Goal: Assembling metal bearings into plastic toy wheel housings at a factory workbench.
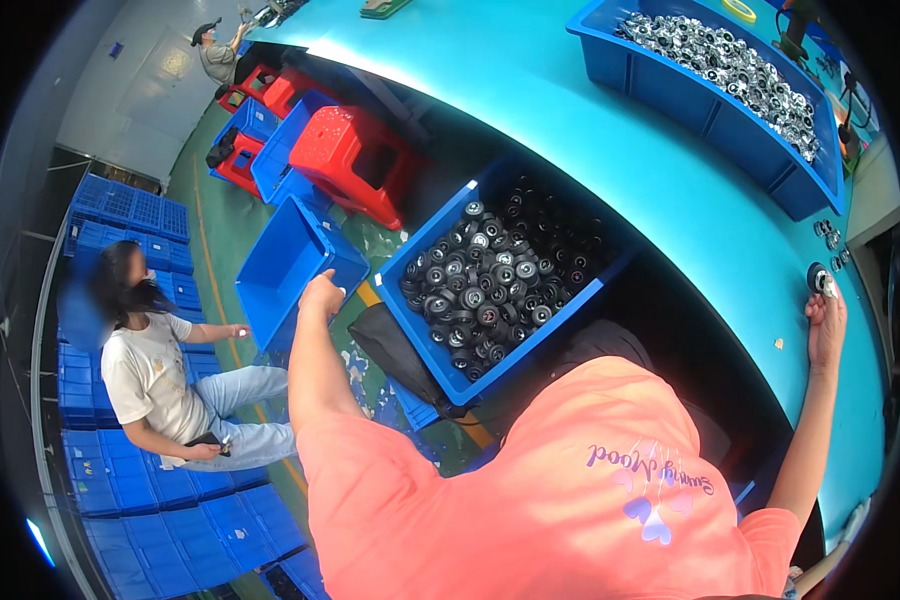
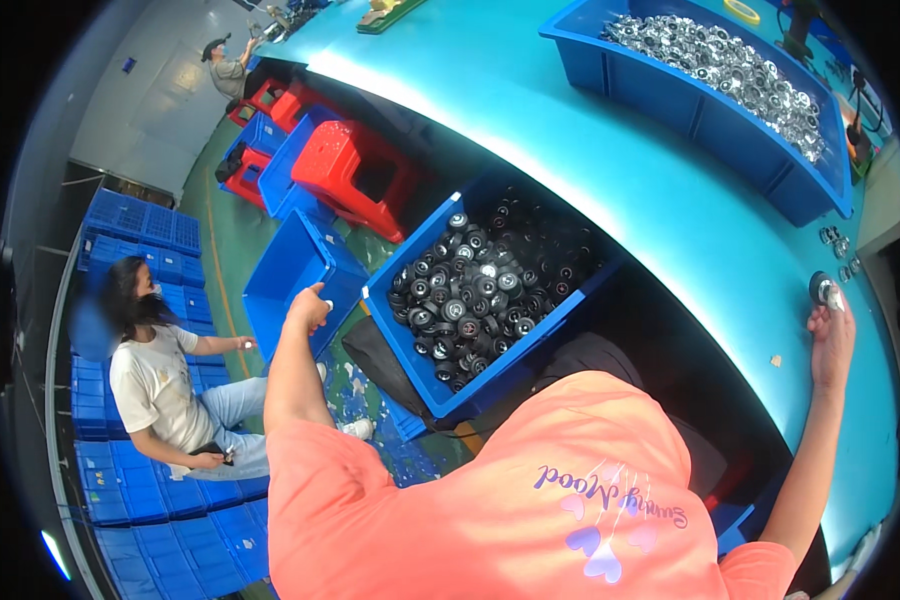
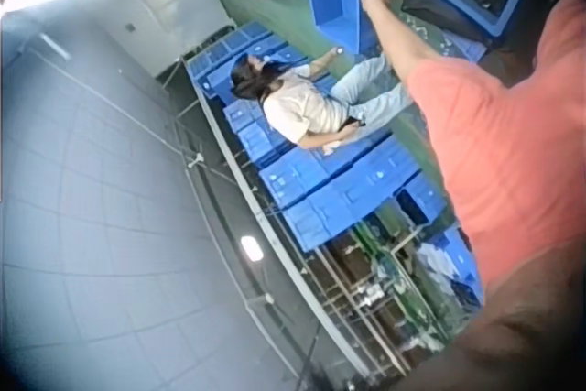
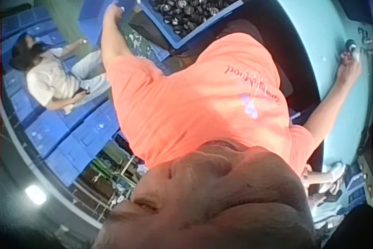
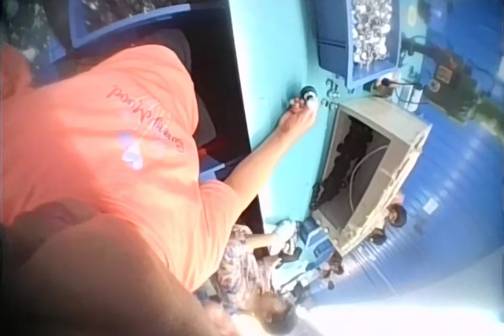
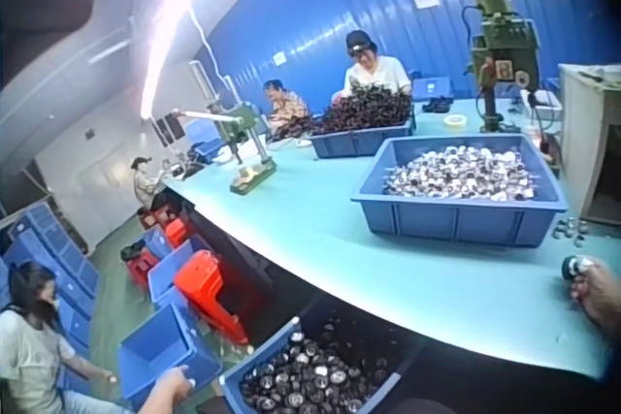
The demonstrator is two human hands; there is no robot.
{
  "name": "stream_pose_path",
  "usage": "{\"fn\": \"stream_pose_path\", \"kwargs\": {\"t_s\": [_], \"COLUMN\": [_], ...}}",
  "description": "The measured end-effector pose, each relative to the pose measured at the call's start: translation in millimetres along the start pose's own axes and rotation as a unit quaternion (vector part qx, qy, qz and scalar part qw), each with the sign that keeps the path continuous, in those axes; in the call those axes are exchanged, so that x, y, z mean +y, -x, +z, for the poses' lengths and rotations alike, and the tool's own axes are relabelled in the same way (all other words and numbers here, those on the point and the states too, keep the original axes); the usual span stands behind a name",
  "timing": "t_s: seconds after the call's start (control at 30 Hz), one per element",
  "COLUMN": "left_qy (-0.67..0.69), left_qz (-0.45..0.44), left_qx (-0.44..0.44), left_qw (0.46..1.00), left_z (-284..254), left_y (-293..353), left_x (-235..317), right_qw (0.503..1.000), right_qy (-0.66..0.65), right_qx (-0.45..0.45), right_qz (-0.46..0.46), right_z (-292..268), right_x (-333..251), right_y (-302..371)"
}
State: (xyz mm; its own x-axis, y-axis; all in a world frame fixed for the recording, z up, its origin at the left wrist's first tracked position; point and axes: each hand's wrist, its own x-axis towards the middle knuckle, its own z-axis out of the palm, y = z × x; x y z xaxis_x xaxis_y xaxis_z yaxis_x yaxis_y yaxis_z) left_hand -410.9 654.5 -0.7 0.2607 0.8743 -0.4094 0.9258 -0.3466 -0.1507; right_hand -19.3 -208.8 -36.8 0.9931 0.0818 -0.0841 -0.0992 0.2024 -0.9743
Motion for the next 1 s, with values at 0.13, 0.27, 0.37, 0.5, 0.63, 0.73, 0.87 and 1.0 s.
{"fn": "stream_pose_path", "kwargs": {"t_s": [0.13,0.27,0.37,0.5,0.63,0.73,0.87,1.0], "left_qy": [0.018,0.001,0.005,0.023,0.028,0.040,0.069,0.061], "left_qz": [-0.019,-0.006,-0.009,-0.014,-0.009,0.012,0.043,0.055], "left_qx": [-0.013,0.017,0.002,-0.004,0.001,0.006,-0.012,-0.016], "left_qw": [1.000,1.000,1.000,1.000,1.000,0.999,0.997,0.996], "left_z": [0,14,9,4,8,26,20,17], "left_y": [0,-15,0,9,5,-17,1,0], "left_x": [-1,-23,-10,-5,-12,-27,3,28], "right_qw": [1.000,1.000,1.000,1.000,1.000,1.000,1.000,1.000], "right_qy": [0.001,-0.007,0.001,0.002,0.006,0.014,0.016,0.006], "right_qx": [0.006,0.009,0.013,-0.004,-0.001,-0.001,0.006,0.008], "right_qz": [0.002,-0.001,0.000,0.000,0.000,-0.001,-0.007,-0.004], "right_z": [-5,-5,-7,-10,-7,-2,-4,-11], "right_x": [1,5,5,4,4,2,4,5], "right_y": [0,-3,-3,-3,-2,-3,-2,-4]}}
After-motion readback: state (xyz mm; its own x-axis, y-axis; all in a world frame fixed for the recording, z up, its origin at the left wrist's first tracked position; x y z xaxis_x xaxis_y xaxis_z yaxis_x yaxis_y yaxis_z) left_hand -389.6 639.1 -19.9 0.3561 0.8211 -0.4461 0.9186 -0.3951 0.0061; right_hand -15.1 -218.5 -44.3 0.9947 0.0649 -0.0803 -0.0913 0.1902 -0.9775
